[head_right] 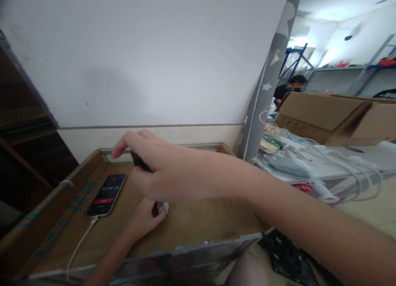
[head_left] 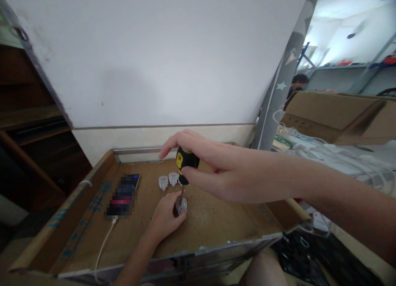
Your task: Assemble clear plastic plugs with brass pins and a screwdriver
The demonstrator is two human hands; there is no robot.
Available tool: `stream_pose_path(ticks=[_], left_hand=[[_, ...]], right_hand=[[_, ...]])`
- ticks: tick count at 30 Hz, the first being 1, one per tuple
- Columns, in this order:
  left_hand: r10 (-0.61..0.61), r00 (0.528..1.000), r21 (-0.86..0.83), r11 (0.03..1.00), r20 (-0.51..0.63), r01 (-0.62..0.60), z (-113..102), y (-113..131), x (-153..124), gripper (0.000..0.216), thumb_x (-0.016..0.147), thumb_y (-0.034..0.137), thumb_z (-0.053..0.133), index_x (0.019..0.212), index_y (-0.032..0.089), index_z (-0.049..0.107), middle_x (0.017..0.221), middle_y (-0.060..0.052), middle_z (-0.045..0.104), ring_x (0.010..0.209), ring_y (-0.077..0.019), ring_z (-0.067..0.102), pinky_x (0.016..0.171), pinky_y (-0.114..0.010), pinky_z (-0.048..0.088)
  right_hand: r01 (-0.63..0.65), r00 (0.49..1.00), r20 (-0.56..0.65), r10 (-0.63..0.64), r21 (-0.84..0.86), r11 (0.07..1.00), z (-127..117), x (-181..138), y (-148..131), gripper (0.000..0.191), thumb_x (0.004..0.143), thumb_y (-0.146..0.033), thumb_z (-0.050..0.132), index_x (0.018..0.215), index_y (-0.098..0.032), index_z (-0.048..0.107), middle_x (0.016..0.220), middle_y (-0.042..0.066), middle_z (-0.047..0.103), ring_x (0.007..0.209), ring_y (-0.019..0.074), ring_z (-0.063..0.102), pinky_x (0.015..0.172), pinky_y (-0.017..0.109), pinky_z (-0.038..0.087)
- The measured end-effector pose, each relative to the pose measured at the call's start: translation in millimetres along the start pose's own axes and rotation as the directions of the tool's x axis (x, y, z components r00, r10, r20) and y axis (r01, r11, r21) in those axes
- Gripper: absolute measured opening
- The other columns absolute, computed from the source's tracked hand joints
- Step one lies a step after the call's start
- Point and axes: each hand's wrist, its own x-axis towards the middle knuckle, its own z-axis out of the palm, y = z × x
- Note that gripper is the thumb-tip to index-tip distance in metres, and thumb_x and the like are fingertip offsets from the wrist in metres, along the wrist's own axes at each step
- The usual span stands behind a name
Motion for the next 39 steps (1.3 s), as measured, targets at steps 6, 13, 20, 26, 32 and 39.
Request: stream_pose_path(ticks=[6, 13, 20, 26, 32, 39], left_hand=[[0.001, 0.999, 0.001, 1.0, 0.033, -0.001, 0, 0, 1, 0.044, 0.073, 0.021, 0.056, 0.117, 0.018, 0.053, 0.108, -0.009, 0.063, 0.099, -0.0238, 0.058, 0.088, -0.038, 0.046], [-0.001, 1.0, 0.007, 1.0, 0.013, 0.001, -2, 4, 1, 0.038, 0.074, 0.023, 0.054, 0.111, 0.019, 0.055, 0.101, -0.008, 0.065, 0.094, -0.0241, 0.06, 0.084, -0.038, 0.048], [-0.001, 1.0, 0.006, 1.0, 0.014, 0.001, 2, -2, -1, 0.042, 0.075, 0.025, 0.054, 0.117, 0.019, 0.053, 0.102, -0.008, 0.064, 0.095, -0.0238, 0.06, 0.085, -0.036, 0.047], [-0.02, 0.999, 0.028, 0.999, 0.031, 0.019, 0, 0, -1, 0.039, 0.075, 0.025, 0.055, 0.114, 0.019, 0.055, 0.097, -0.008, 0.065, 0.09, -0.024, 0.06, 0.081, -0.038, 0.047], [-0.02, 1.0, 0.02, 1.0, 0.012, 0.02, -1, 2, 0, 0.041, 0.074, 0.026, 0.056, 0.115, 0.019, 0.055, 0.098, -0.008, 0.064, 0.091, -0.0239, 0.059, 0.081, -0.037, 0.048], [-0.033, 0.999, 0.028, 0.999, 0.028, 0.032, -1, 2, 0, 0.038, 0.075, 0.024, 0.055, 0.112, 0.018, 0.056, 0.096, -0.008, 0.064, 0.09, -0.0238, 0.06, 0.08, -0.037, 0.048]], right_hand=[[-0.119, 0.973, -0.229, 0.038, -0.349, 0.929, 0, 4, 1, 0.028, 0.091, -0.035, 0.045, 0.105, -0.013, 0.055, 0.095, 0.009, 0.063, 0.081, 0.0181, 0.058, 0.067, 0.029, 0.041], [-0.082, 0.989, -0.138, 0.047, -0.259, 0.962, 2, 2, -5, 0.027, 0.093, -0.029, 0.041, 0.113, -0.015, 0.052, 0.101, 0.009, 0.062, 0.081, 0.015, 0.059, 0.067, 0.026, 0.043], [0.006, 0.999, -0.033, -0.013, -0.197, 0.98, 1, -4, -6, 0.031, 0.087, -0.019, 0.047, 0.118, -0.016, 0.048, 0.108, 0.008, 0.059, 0.084, 0.0136, 0.058, 0.068, 0.024, 0.043], [-0.071, 0.983, -0.179, 0.025, -0.26, 0.963, 2, -1, -1, 0.027, 0.091, -0.03, 0.045, 0.112, -0.014, 0.05, 0.1, 0.009, 0.061, 0.081, 0.0158, 0.058, 0.067, 0.026, 0.042], [-0.041, 0.988, -0.156, 0.009, -0.204, 0.978, 4, 0, 0, 0.024, 0.092, -0.029, 0.044, 0.109, -0.015, 0.053, 0.098, 0.006, 0.061, 0.08, 0.0142, 0.056, 0.068, 0.026, 0.042], [0.127, 0.992, -0.009, -0.127, -0.023, 0.992, -1, 1, 5, 0.031, 0.089, -0.015, 0.043, 0.12, -0.019, 0.046, 0.114, 0.003, 0.058, 0.09, 0.0089, 0.056, 0.07, 0.019, 0.042]])
